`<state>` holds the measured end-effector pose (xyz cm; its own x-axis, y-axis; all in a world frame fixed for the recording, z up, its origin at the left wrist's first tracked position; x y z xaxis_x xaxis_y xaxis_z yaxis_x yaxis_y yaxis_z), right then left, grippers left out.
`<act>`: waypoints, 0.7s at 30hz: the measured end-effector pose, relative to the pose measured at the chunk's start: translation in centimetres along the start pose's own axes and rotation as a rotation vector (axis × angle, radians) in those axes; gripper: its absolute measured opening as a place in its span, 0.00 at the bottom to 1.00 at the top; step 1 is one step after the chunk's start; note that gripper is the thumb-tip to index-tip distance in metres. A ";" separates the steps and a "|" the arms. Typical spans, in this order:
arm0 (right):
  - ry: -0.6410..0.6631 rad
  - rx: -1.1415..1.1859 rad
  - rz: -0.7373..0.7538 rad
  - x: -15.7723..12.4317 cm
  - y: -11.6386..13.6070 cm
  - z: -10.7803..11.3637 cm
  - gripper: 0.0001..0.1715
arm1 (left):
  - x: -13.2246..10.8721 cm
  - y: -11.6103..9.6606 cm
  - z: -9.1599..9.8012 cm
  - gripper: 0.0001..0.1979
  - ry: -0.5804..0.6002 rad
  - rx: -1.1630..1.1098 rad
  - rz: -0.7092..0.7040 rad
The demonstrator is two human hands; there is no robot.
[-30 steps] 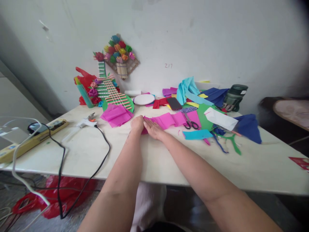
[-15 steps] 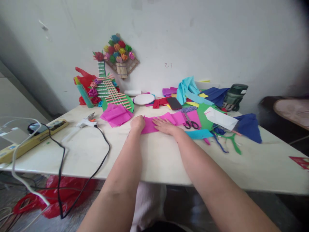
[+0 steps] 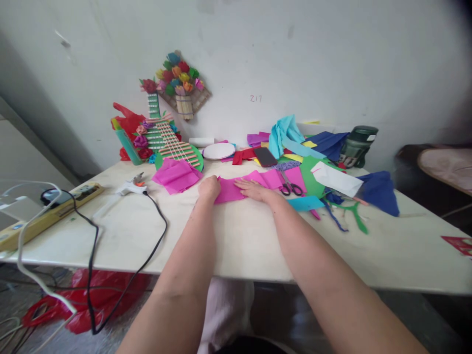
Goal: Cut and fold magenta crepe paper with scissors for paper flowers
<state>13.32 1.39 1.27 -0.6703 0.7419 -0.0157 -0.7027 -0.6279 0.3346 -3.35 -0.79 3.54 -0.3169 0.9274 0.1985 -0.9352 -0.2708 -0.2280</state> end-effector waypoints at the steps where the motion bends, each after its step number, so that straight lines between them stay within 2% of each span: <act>1: -0.005 0.007 -0.003 0.0 0.0 0.0 0.33 | 0.0 0.0 0.0 0.19 0.000 0.005 0.000; 15: -0.072 0.114 0.028 0.6 -0.8 0.0 0.36 | -0.1 -0.1 0.1 0.20 0.001 0.000 -0.024; 21: -0.031 0.134 0.046 0.2 -1.1 0.0 0.41 | 0.1 0.0 -0.2 0.21 -0.015 -0.009 -0.023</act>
<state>13.94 2.28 0.88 -0.6919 0.7214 0.0307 -0.6322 -0.6258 0.4569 -3.37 -0.70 3.39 -0.2978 0.9294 0.2180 -0.9409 -0.2472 -0.2314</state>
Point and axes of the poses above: each hand's wrist, its own x-axis towards the middle knuckle, its own z-axis out of the back of the hand, y = z × x, the point moved 4 cm from there along x, towards the middle knuckle, and after that the axes turned 6 degrees about -y, right-handed, at the moved point
